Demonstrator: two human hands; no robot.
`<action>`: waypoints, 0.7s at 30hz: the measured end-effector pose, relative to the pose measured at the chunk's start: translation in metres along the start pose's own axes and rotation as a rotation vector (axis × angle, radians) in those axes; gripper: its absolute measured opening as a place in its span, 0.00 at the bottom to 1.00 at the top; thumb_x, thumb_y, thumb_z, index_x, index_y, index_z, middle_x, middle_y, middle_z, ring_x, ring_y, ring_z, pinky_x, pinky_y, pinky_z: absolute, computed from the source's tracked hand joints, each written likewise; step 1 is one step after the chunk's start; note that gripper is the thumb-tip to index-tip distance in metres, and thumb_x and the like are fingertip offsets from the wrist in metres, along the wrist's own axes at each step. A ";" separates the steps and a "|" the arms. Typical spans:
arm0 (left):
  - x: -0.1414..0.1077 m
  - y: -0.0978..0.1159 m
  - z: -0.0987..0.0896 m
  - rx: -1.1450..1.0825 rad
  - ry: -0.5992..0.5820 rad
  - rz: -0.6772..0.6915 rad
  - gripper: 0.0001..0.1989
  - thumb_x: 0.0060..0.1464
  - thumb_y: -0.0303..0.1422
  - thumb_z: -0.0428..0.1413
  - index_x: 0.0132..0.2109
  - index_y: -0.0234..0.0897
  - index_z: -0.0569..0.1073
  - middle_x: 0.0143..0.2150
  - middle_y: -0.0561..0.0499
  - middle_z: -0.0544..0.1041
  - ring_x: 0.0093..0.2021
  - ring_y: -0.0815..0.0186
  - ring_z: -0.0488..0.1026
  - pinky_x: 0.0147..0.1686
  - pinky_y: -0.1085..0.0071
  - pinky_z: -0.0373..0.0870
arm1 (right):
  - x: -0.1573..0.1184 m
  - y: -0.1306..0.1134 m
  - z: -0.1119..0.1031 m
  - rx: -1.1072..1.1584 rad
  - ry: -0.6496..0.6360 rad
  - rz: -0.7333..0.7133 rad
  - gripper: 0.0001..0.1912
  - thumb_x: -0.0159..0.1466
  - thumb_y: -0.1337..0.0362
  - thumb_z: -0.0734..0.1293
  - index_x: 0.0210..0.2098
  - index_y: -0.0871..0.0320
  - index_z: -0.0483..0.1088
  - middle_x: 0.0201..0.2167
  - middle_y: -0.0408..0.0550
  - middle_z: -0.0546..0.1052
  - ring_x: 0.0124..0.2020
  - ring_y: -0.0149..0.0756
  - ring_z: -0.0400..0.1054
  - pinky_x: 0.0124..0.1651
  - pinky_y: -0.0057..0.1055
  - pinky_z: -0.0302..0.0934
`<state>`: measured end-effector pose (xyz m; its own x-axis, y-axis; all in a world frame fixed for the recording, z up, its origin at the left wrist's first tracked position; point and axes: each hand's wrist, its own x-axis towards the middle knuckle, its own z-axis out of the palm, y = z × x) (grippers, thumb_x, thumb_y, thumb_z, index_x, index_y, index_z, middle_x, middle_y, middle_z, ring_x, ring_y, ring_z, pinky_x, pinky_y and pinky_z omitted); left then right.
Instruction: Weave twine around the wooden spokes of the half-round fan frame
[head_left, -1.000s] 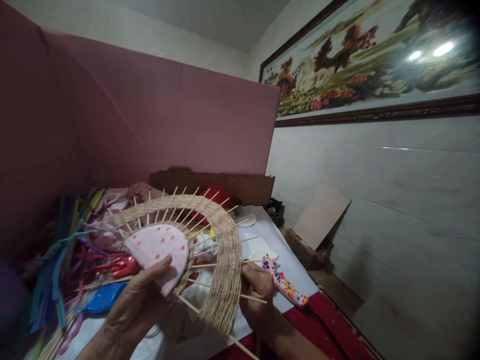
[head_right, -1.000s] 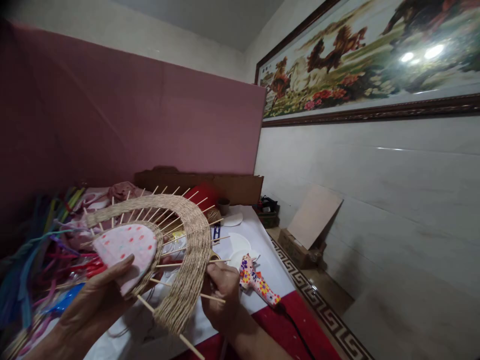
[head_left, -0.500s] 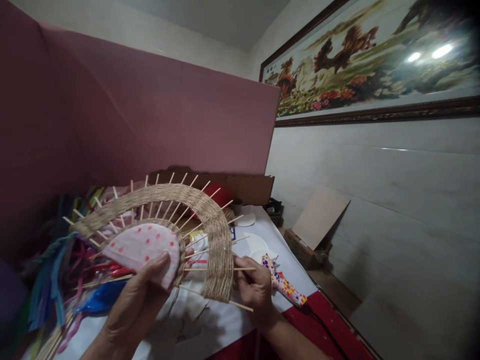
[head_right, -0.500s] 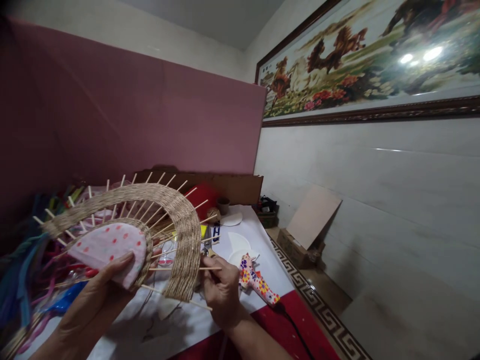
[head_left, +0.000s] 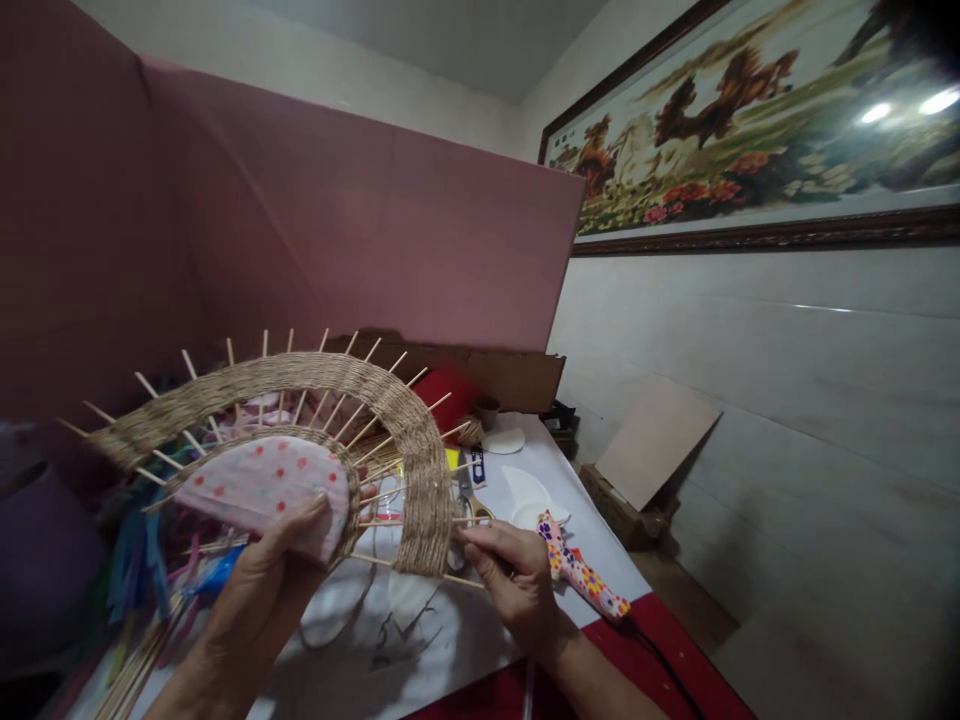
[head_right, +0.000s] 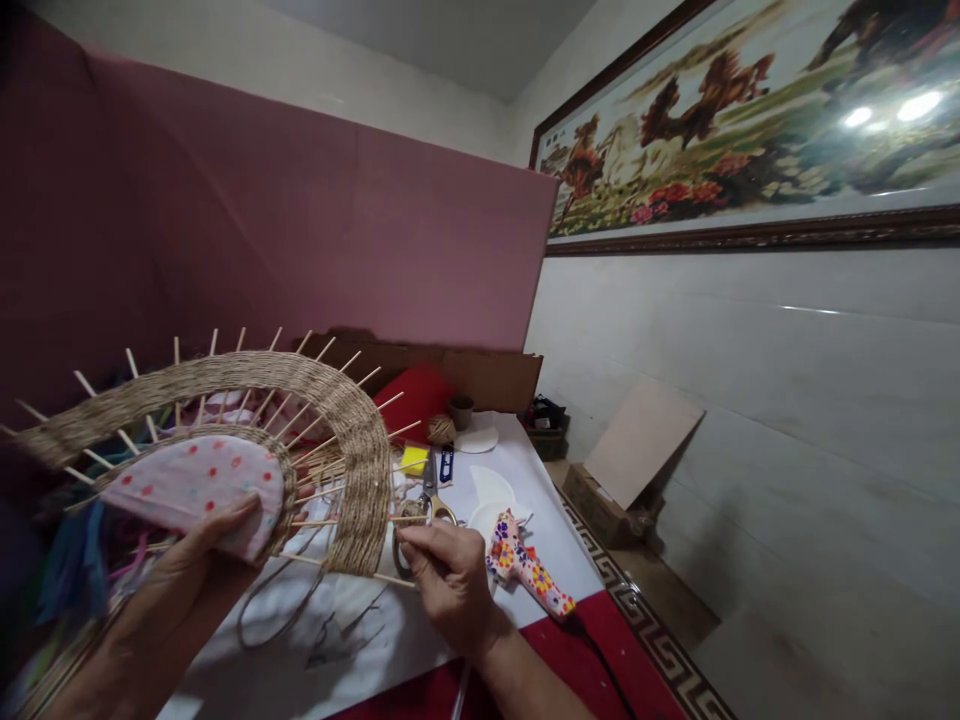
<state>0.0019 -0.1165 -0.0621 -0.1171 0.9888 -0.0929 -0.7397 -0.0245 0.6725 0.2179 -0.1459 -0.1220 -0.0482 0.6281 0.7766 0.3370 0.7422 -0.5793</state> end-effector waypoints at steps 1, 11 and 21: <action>0.001 0.000 -0.001 0.000 0.003 0.019 0.15 0.47 0.16 0.51 0.40 0.32 0.75 0.32 0.48 0.79 0.32 0.67 0.77 0.32 0.76 0.76 | 0.000 0.000 0.000 -0.009 -0.005 -0.008 0.08 0.58 0.70 0.63 0.36 0.59 0.73 0.21 0.45 0.70 0.22 0.30 0.62 0.24 0.27 0.56; 0.000 -0.002 -0.002 0.009 -0.021 0.077 0.13 0.47 0.15 0.52 0.36 0.34 0.75 0.31 0.51 0.78 0.32 0.68 0.76 0.34 0.77 0.75 | 0.003 -0.012 -0.005 -0.068 -0.063 -0.050 0.07 0.58 0.71 0.63 0.33 0.59 0.73 0.22 0.45 0.66 0.25 0.30 0.61 0.26 0.27 0.53; -0.002 -0.006 0.001 -0.007 0.028 0.044 0.11 0.49 0.16 0.51 0.34 0.32 0.75 0.29 0.50 0.78 0.30 0.70 0.76 0.32 0.79 0.75 | -0.004 -0.011 -0.002 -0.322 -0.003 -0.245 0.12 0.55 0.74 0.65 0.38 0.60 0.71 0.21 0.44 0.66 0.22 0.29 0.59 0.24 0.27 0.52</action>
<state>0.0068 -0.1180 -0.0654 -0.1680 0.9822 -0.0838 -0.7382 -0.0690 0.6711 0.2159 -0.1566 -0.1181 -0.1660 0.4424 0.8813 0.5922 0.7594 -0.2697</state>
